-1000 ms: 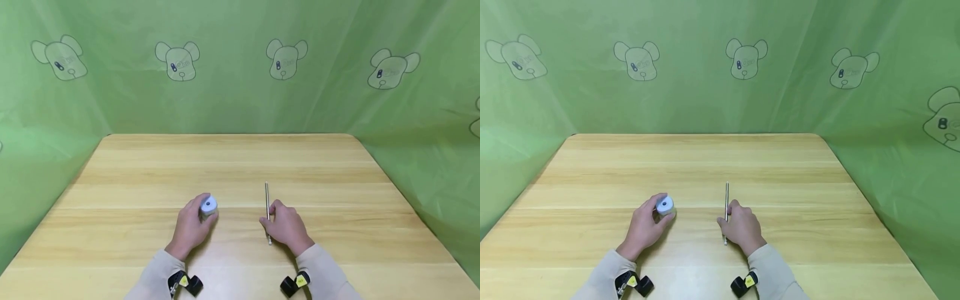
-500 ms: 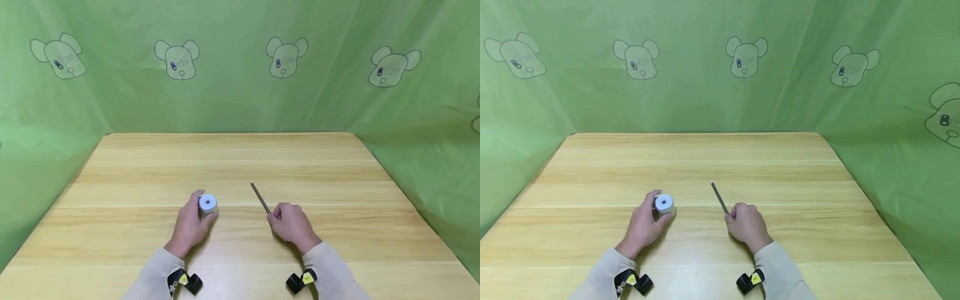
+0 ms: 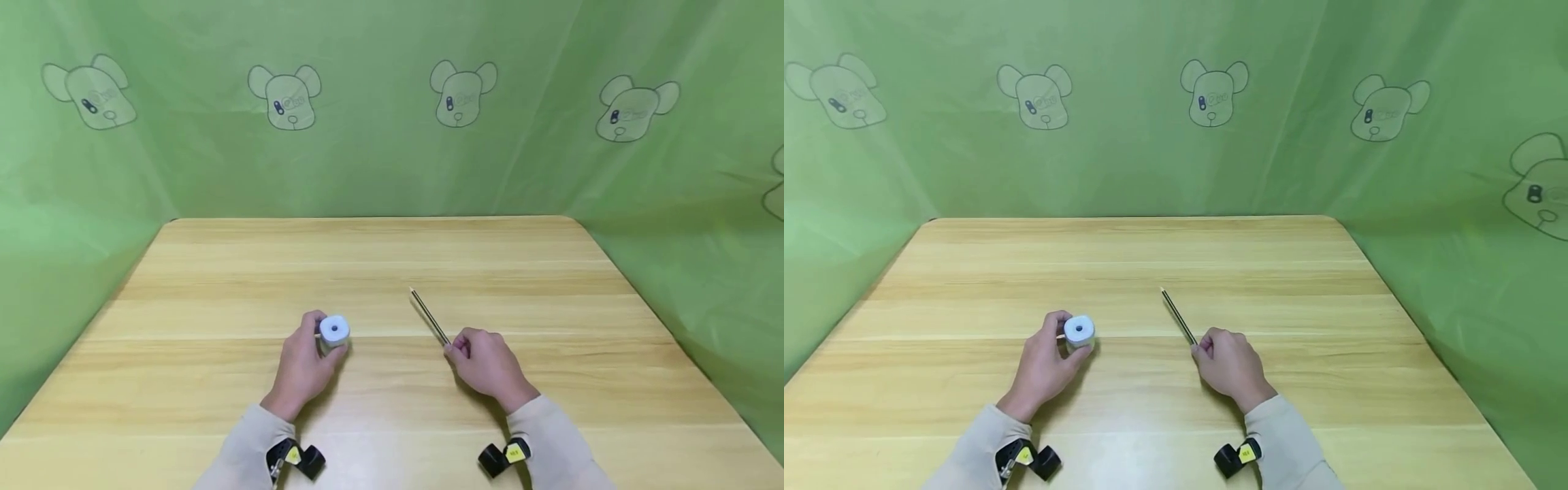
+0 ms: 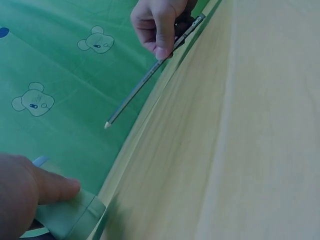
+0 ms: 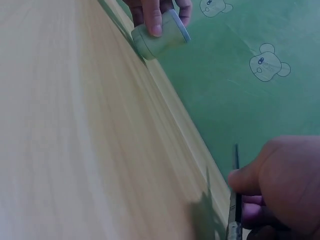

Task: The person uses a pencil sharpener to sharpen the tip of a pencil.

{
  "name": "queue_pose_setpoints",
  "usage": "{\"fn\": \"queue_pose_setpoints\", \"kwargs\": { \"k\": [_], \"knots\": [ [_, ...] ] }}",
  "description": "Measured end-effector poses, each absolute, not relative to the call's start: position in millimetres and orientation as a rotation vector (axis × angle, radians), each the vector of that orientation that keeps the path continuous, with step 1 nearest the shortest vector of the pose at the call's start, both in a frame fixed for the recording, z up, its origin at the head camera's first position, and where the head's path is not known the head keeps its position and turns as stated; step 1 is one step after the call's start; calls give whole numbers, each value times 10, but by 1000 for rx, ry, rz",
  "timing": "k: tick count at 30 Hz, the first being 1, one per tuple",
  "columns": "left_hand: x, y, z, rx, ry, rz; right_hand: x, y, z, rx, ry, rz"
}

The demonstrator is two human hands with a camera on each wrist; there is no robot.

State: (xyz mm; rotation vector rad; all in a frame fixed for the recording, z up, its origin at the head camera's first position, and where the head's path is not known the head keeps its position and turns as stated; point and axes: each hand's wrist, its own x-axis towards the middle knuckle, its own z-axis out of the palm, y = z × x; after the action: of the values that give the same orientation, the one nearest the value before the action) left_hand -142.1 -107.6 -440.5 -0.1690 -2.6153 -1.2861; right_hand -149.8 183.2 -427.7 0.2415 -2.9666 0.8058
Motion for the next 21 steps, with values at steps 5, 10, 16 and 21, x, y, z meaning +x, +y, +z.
{"fn": "queue_pose_setpoints", "kwargs": {
  "k": [5,10,16,21],
  "knots": [
    [-1404,-1134,-4389,-170,-2587,-1250,-1512,1854,-4284,297,-2872,817],
    [-1392,-1160,-4384,-208,-2554,-1199,-1517,1886,-4286,320,-2797,774],
    [-1391,-1136,-4391,-266,-2507,-1175,-1518,1900,-4313,403,-2700,755],
    [-1396,-1107,-4394,-317,-2491,-1174,-1507,1885,-4347,514,-2618,752]
  ]
}}
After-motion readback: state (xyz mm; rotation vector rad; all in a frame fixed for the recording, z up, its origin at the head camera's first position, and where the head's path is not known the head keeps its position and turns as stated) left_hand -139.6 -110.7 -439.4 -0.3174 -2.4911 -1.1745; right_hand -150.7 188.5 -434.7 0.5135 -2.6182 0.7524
